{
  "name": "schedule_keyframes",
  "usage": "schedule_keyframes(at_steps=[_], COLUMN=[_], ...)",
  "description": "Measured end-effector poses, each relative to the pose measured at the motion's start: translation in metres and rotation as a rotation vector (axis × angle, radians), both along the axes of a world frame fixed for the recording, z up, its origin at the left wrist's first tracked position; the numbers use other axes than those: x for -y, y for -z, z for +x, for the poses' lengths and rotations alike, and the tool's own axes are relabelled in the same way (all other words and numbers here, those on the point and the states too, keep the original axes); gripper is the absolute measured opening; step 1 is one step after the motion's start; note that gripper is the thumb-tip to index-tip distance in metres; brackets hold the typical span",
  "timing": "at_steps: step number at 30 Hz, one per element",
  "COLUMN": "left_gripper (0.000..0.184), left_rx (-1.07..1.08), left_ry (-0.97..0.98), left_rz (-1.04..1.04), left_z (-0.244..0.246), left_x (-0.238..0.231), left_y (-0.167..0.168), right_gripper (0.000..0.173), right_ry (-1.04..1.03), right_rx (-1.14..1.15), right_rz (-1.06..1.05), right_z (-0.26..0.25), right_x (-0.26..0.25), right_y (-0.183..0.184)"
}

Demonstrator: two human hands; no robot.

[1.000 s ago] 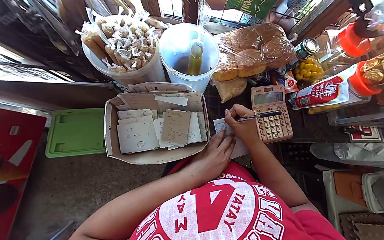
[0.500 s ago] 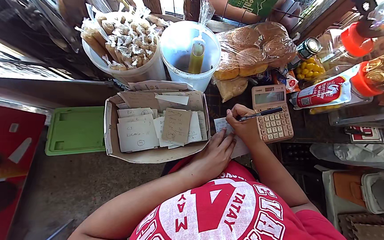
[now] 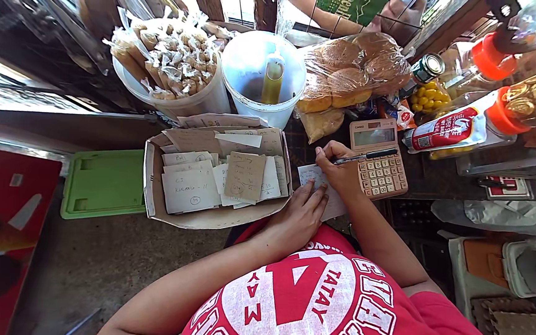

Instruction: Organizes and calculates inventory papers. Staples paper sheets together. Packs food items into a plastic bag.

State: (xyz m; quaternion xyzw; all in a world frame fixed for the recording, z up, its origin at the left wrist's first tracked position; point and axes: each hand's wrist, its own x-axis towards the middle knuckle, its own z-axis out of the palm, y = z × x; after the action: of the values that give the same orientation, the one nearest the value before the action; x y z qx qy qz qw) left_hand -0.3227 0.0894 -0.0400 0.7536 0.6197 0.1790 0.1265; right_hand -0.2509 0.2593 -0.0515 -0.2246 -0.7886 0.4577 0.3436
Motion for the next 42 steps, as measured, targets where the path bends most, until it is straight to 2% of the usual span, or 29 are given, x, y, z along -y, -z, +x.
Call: schedule_keyframes(at_steps=[5,30,36,40,42], left_gripper=[0.044,0.043,0.039,0.047,0.051], left_rx=[-0.011,-0.010,-0.035,0.066,0.127], left_ry=[-0.004,-0.015,0.017,-0.021,-0.025], left_rz=[0.029,0.060,0.082,-0.038,-0.101], left_z=[0.000,0.000,-0.001,-0.001,-0.003], left_x=[0.000,0.001,0.006,0.001,-0.003], left_y=[0.002,0.002,-0.004,-0.010,-0.012], right_gripper=[0.029,0.033,0.033,0.027,0.021], right_ry=[-0.010,-0.010,0.022,0.099,0.065], right_rx=[-0.008,0.028,0.038,-0.037,-0.102], right_rz=[0.091,0.084,0.015,-0.032,-0.070], right_z=[-0.002,0.001,0.003,-0.005,0.006], right_x=[0.002,0.003,-0.001,0.000,0.007], right_y=[0.000,-0.002,-0.003,-0.008,-0.025])
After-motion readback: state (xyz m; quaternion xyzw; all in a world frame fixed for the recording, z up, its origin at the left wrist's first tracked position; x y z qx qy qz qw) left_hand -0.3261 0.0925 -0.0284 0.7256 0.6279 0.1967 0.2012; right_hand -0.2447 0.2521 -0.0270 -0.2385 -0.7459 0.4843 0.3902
